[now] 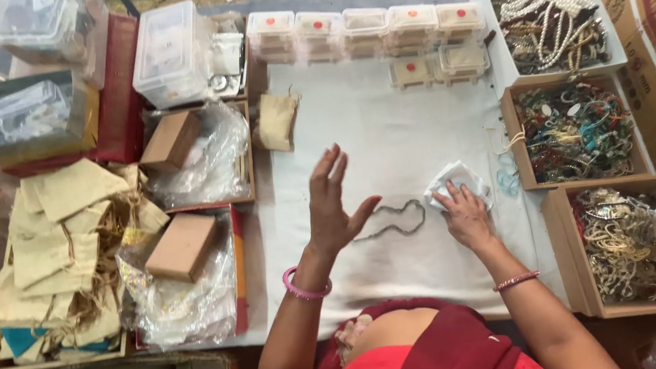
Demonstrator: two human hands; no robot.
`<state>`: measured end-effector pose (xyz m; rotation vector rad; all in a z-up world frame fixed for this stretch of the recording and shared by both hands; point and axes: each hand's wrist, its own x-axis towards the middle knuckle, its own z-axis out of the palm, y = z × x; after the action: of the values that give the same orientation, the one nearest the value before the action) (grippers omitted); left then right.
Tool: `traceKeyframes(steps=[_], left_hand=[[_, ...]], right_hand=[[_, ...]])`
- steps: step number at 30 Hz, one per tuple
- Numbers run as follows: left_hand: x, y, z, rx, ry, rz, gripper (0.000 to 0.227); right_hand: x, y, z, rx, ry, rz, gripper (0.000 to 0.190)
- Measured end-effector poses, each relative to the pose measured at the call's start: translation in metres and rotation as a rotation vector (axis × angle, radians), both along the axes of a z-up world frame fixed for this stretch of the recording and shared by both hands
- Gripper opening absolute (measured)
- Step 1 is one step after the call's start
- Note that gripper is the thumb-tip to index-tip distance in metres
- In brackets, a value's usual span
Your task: Cleaning a necklace with a white cloth and placing it into a small plastic bag or container.
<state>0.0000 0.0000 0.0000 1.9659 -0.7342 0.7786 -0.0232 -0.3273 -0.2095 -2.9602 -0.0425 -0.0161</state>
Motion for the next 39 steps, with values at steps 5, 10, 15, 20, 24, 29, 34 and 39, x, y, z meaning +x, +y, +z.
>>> traceKeyframes(steps=[5, 10, 15, 20, 24, 29, 34, 39], left_hand=[[-0.002, 0.014, 0.085, -0.249, -0.452, -0.133, 0.092], [0.015, 0.001, 0.088, -0.260, -0.498, -0.125, 0.087], [-0.032, 0.002, 0.067, -0.247, -0.381, -0.098, 0.083], [-0.029, 0.012, 0.061, -0.235, -0.402, -0.044, 0.079], [-0.038, 0.014, 0.064, -0.224, -0.397, -0.010, 0.076], [-0.044, 0.017, 0.068, -0.208, -0.397, 0.034, 0.072], [-0.039, 0.002, 0.065, -0.227, -0.391, 0.035, 0.069], [-0.045, 0.007, 0.065, -0.195, -0.375, 0.072, 0.066]], right_hand=[[-0.008, -0.003, -0.017, -0.059, -0.037, -0.028, 0.062], [0.009, -0.001, -0.017, 0.021, -0.101, -0.096, 0.052], [-0.010, 0.000, -0.012, -0.004, -0.124, -0.045, 0.048], [0.002, -0.003, -0.013, 0.062, -0.169, -0.054, 0.055], [0.017, 0.019, 0.000, 0.163, -0.328, -0.037, 0.045], [0.010, 0.079, 0.015, 0.078, -0.333, 0.266, 0.046], [0.000, 0.068, 0.014, 0.085, -0.189, 0.370, 0.049], [-0.004, 0.032, -0.005, 0.070, -0.254, 0.122, 0.045]])
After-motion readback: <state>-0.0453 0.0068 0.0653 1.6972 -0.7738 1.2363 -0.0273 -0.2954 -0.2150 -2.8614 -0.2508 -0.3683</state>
